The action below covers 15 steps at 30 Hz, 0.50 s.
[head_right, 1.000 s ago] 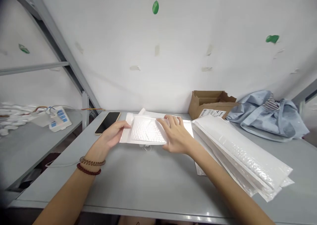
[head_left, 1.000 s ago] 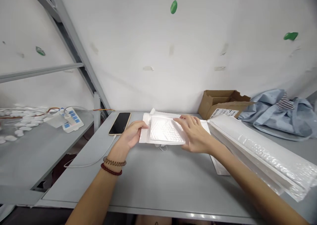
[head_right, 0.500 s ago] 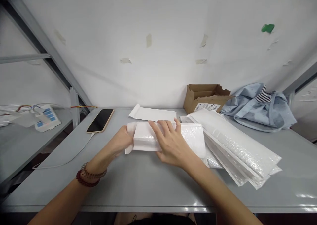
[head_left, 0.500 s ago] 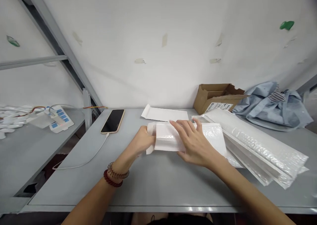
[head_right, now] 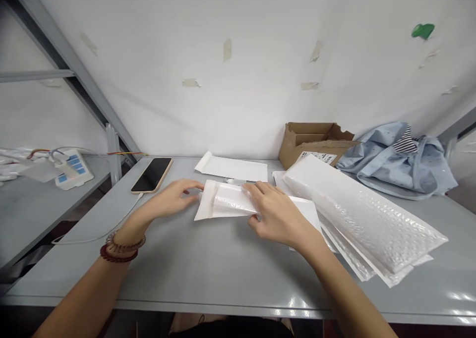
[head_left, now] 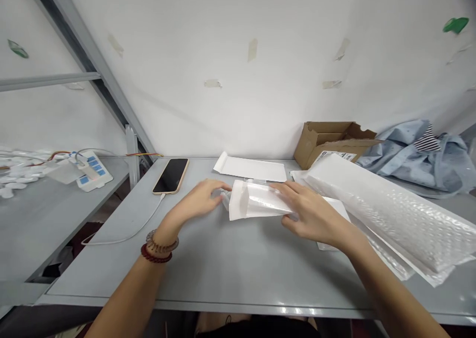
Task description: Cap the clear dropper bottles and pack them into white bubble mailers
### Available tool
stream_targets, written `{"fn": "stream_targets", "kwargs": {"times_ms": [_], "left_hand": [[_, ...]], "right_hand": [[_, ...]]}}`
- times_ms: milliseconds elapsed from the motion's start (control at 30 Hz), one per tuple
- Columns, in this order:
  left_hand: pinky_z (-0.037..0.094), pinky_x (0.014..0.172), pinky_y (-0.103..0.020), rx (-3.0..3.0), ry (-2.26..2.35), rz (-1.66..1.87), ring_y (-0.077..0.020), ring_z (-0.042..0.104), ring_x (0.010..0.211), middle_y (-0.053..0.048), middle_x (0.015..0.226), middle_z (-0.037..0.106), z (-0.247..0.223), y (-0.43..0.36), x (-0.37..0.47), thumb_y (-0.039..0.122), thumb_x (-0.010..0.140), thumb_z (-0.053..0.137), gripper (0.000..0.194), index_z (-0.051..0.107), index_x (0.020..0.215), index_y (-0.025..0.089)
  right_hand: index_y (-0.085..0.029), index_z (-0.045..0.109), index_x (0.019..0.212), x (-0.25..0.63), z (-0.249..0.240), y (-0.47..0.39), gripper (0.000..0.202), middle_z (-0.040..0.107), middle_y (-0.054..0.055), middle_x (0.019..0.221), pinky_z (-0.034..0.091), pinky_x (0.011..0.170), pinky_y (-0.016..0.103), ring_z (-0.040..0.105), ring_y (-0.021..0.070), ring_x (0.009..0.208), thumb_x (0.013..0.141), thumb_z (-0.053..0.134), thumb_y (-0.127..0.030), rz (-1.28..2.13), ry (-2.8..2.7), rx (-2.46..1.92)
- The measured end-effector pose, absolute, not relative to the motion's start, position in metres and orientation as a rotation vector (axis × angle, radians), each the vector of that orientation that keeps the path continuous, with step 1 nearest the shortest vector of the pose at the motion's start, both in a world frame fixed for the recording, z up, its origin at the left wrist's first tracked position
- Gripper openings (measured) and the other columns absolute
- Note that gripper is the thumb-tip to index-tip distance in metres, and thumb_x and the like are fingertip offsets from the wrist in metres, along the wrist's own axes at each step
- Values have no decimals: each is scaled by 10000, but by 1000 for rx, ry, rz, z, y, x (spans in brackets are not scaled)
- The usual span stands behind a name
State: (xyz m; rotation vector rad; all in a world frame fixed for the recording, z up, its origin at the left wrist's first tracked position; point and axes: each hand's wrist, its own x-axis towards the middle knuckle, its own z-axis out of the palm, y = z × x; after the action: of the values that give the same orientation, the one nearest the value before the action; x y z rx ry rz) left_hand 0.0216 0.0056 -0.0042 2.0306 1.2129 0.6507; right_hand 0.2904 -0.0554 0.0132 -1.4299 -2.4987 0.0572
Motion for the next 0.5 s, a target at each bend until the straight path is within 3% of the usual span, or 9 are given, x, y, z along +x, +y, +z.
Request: {"fn": "stream_targets", "kwargs": {"times_ms": [100,267,400,500], "left_hand": [[474,848,-352,2138,1216,565,-291,588,995,-58,956,708,-17,5,24,215,654,608,244,740,852,264],[451,800,-347,2177,1314,462,-289,572,925,-53,842,684,-20,9,17,233,642,627,199,747,801,240],[425,793,-379,2110,1519,513,-283,545,889,-78,927,646,2,12,1,380,719,616,273,728,872,184],[422,715,-298,2058,1463,530,-202,539,776,-28,861,632,23,5,-4,484,798,548,325,711,885,216]], "right_hand": [[-179,470,1252,290,12,-57,557,584,132,1110,467,748,395,569,280,940,696,508,-176,85,-2525,-1477],[-160,467,1220,281,12,-64,506,574,119,1040,446,740,388,557,272,902,714,478,-163,130,-2557,-1554],[-128,448,1231,271,10,-70,518,536,110,1000,434,759,380,526,266,915,714,471,-154,209,-2560,-1558],[-115,407,1289,268,5,-71,583,518,121,1037,431,803,391,509,275,964,712,476,-160,250,-2545,-1549]]}}
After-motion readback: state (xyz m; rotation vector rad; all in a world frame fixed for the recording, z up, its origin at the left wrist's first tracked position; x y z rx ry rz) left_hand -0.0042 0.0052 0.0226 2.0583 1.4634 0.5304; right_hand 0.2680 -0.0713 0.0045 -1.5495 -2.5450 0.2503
